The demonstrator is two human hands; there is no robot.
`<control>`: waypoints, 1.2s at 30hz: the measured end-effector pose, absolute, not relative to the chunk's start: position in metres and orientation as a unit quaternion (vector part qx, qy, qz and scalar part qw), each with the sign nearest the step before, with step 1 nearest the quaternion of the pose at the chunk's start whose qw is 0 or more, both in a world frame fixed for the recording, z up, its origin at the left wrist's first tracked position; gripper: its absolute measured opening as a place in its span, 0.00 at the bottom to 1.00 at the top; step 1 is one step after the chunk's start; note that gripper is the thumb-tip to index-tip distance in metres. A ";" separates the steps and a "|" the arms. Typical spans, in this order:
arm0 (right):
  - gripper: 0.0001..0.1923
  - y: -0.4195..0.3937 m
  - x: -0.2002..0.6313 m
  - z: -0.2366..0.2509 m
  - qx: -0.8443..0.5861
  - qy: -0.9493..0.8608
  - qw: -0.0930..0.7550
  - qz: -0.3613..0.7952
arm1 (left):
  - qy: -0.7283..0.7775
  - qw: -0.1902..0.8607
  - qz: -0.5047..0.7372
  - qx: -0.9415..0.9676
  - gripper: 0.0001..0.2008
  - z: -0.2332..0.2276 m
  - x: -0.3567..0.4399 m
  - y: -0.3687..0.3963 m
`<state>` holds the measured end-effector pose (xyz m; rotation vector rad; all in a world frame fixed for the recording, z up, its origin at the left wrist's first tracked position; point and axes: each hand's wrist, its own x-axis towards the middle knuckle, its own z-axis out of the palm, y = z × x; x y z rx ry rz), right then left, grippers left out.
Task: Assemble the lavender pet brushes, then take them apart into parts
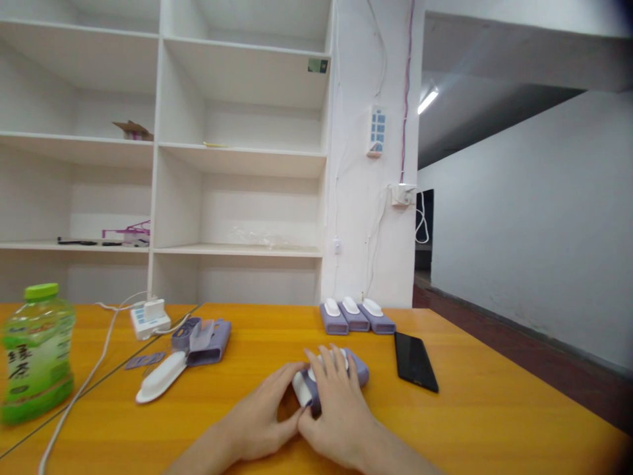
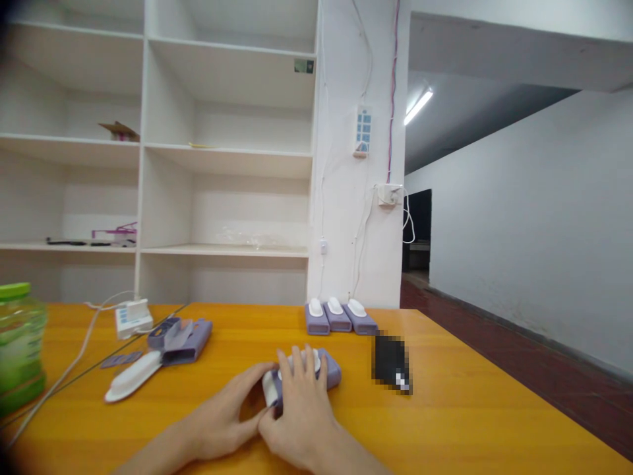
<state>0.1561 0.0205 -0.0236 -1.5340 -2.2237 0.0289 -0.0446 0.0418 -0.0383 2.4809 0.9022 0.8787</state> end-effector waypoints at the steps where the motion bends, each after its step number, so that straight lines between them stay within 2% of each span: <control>1: 0.47 0.020 0.156 -0.023 -0.554 -0.804 0.218 0.011 | 0.323 0.182 0.311 0.875 0.30 -0.038 -0.045 0.043; 12: 0.40 0.015 0.154 -0.018 -0.559 -0.797 0.229 -0.005 | 0.305 0.185 0.322 0.877 0.28 -0.028 -0.040 0.042; 17: 0.40 0.018 0.165 -0.022 -0.536 -0.812 0.230 -0.013 | 0.290 0.164 0.289 0.897 0.37 -0.029 -0.046 0.043; 20: 0.40 0.020 0.181 -0.021 -0.490 -0.835 0.250 -0.010 | 0.285 0.163 0.277 0.903 0.40 -0.030 -0.048 0.043; 24: 0.42 0.027 0.205 -0.018 -0.421 -0.866 0.270 -0.003 | 0.301 0.154 0.292 0.895 0.36 -0.029 -0.048 0.041; 29: 0.53 0.045 0.230 -0.021 -0.423 -0.864 0.271 0.023 | 0.338 0.140 0.266 0.892 0.33 -0.013 -0.059 0.040; 33: 0.50 0.053 0.238 -0.029 -0.439 -0.846 0.291 0.080 | 0.359 0.116 0.251 0.892 0.25 -0.003 -0.076 0.039; 36: 0.49 0.054 0.237 -0.033 -0.434 -0.844 0.304 0.085 | 0.371 0.079 0.258 0.889 0.26 -0.002 -0.087 0.046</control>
